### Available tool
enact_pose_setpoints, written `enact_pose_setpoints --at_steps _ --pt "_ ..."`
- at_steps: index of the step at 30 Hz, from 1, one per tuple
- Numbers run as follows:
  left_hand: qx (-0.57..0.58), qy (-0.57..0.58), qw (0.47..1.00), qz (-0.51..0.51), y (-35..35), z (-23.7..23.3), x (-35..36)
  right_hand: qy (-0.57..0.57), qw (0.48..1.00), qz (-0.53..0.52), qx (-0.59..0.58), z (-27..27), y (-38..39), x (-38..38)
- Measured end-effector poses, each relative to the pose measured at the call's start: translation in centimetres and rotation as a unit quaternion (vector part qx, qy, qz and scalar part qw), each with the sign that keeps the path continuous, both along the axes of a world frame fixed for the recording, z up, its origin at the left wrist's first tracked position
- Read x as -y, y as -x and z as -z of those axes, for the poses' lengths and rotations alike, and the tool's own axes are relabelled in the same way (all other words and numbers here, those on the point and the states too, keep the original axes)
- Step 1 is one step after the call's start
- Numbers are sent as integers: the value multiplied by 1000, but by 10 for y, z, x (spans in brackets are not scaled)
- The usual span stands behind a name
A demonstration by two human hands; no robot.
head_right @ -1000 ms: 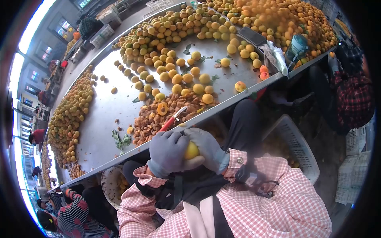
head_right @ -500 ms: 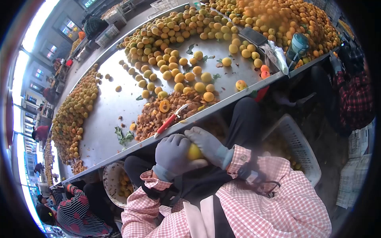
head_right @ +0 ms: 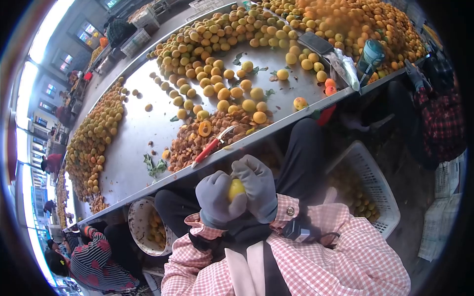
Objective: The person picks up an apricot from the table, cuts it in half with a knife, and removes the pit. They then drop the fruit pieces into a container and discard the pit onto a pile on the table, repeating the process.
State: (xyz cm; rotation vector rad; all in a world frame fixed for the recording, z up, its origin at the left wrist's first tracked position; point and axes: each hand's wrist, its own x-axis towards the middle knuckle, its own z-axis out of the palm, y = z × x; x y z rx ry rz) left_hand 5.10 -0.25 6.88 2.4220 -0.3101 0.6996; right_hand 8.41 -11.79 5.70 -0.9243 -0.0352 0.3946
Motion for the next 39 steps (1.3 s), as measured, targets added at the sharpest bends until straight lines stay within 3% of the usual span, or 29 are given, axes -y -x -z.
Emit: enact_pose_setpoints --at_steps 4,6,8,10,12,14,15,16,17,18,19,20,24,26,32,35,39 --pt "15 77 997 -24 6 15 6 7 998 18 66 5 5 -4" --pt "-1 227 974 -28 9 27 9 27 987 45 152 12 5 -6" --pt "7 260 965 -28 11 32 11 48 981 39 182 23 1 -10" --pt "-70 290 952 -69 7 38 11 70 973 44 213 28 -8 -9" --pt "-108 226 966 -70 8 28 0 76 994 -78 18 30 -21 -9" --pt "-151 -37 987 -39 7 14 -9 78 990 -118 -9 39 -23 -3" --pt "-138 -70 988 -23 4 12 -12 175 965 -117 159 38 -22 -1" --pt "-140 -69 988 -22 -1 5 -13 266 902 -110 321 36 -22 3" --pt "-92 -106 990 3 -5 -5 -14 313 861 -130 378 34 -24 6" --pt "-44 -143 988 27 -7 -12 -16 314 862 -128 376 27 -22 5" --pt "-48 -161 984 54 -8 -15 -19 163 952 -183 181 18 -19 3" --pt "-48 -160 984 56 -9 -18 -20 1 974 -226 -25 9 -18 2" --pt "-13 -189 977 95 -12 -28 -22 1 968 -234 -85 -6 -14 5" --pt "-1 -192 976 101 -13 -29 -25 -99 944 -208 -235 -5 -12 3" --pt "23 -265 950 164 -22 -30 -37 -23 964 -248 -95 11 -12 4" --pt "37 -311 935 165 -31 -36 -37 -37 962 -228 -147 1 -16 2" --pt "-4 -279 942 187 -33 -40 -34 -16 974 -207 -93 10 -18 2"
